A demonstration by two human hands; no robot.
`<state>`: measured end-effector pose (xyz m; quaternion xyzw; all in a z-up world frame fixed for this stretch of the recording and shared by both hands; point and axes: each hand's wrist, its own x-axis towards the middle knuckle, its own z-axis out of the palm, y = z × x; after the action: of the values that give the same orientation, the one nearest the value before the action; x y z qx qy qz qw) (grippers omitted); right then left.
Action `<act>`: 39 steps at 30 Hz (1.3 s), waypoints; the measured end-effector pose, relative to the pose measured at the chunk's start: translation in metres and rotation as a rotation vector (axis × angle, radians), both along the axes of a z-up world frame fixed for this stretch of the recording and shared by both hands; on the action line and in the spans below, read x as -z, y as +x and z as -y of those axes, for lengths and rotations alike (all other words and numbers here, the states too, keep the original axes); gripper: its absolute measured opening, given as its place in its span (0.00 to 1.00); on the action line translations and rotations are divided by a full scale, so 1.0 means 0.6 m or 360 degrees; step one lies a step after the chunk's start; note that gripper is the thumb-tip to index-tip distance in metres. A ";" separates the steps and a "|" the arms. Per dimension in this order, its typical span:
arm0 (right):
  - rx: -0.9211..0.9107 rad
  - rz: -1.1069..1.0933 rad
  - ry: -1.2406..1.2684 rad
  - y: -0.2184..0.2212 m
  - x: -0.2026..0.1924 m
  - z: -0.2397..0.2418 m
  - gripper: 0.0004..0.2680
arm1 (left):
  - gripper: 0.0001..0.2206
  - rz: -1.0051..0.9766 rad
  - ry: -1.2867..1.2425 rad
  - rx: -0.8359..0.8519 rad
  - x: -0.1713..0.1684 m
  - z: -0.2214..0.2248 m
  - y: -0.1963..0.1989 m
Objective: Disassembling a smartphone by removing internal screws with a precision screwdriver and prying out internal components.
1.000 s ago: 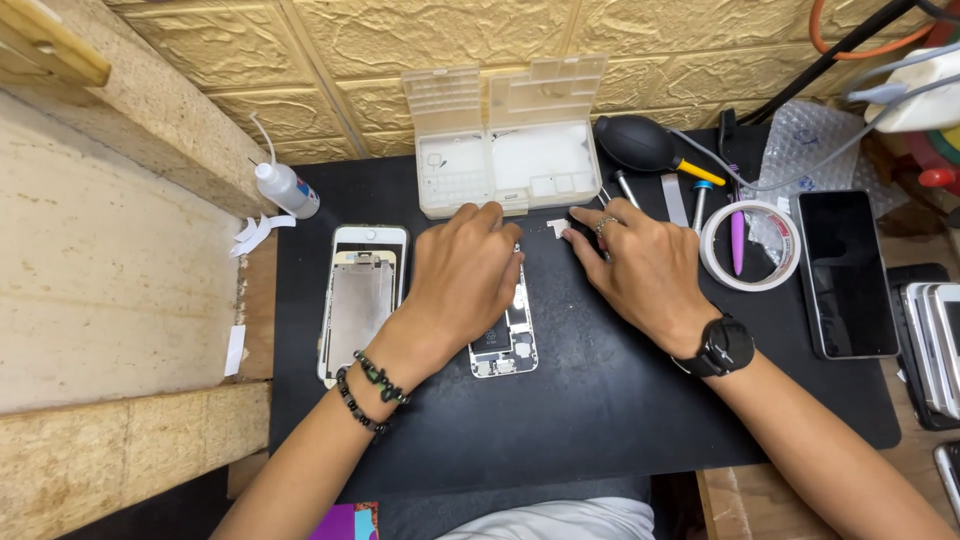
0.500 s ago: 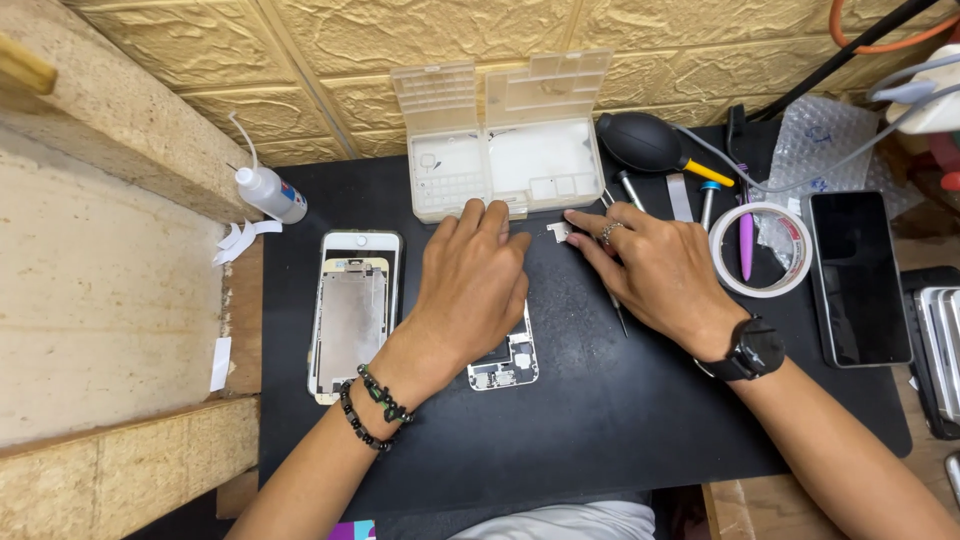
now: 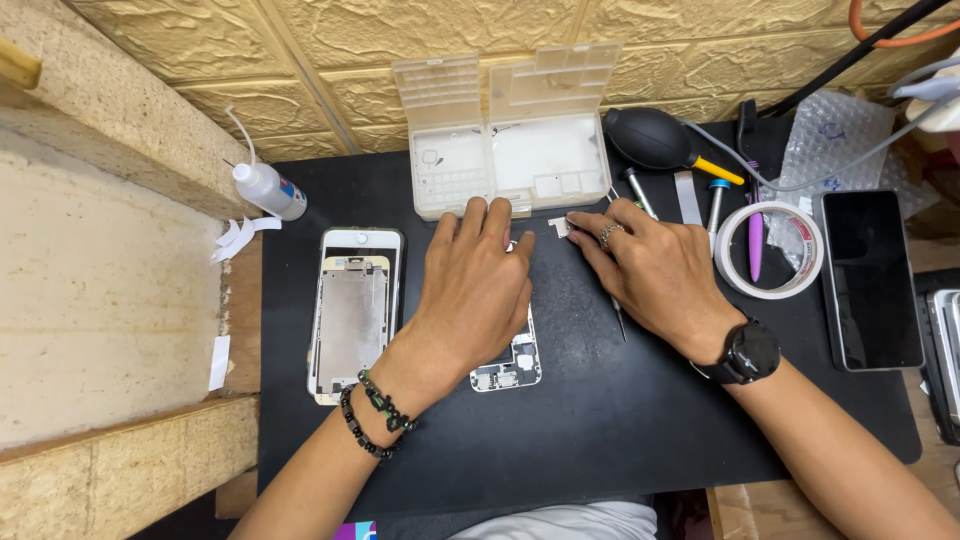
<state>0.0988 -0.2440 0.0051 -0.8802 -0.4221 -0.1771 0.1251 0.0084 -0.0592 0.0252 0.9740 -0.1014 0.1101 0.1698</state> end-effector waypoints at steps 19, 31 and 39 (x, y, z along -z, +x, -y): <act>-0.0020 0.0025 -0.0014 -0.002 0.002 -0.004 0.04 | 0.15 -0.0038 -0.0005 -0.0017 -0.003 -0.003 0.003; -0.0040 -0.0013 0.0010 -0.003 0.002 -0.011 0.03 | 0.16 -0.0030 -0.0013 -0.0040 -0.009 0.000 0.004; -0.0069 0.0018 0.0126 -0.001 -0.007 -0.006 0.03 | 0.15 0.0024 -0.0032 -0.0035 -0.009 -0.003 0.003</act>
<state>0.0983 -0.2406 0.0091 -0.8642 -0.4344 -0.1959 0.1613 0.0102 -0.0571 0.0304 0.9725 -0.0908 0.1203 0.1777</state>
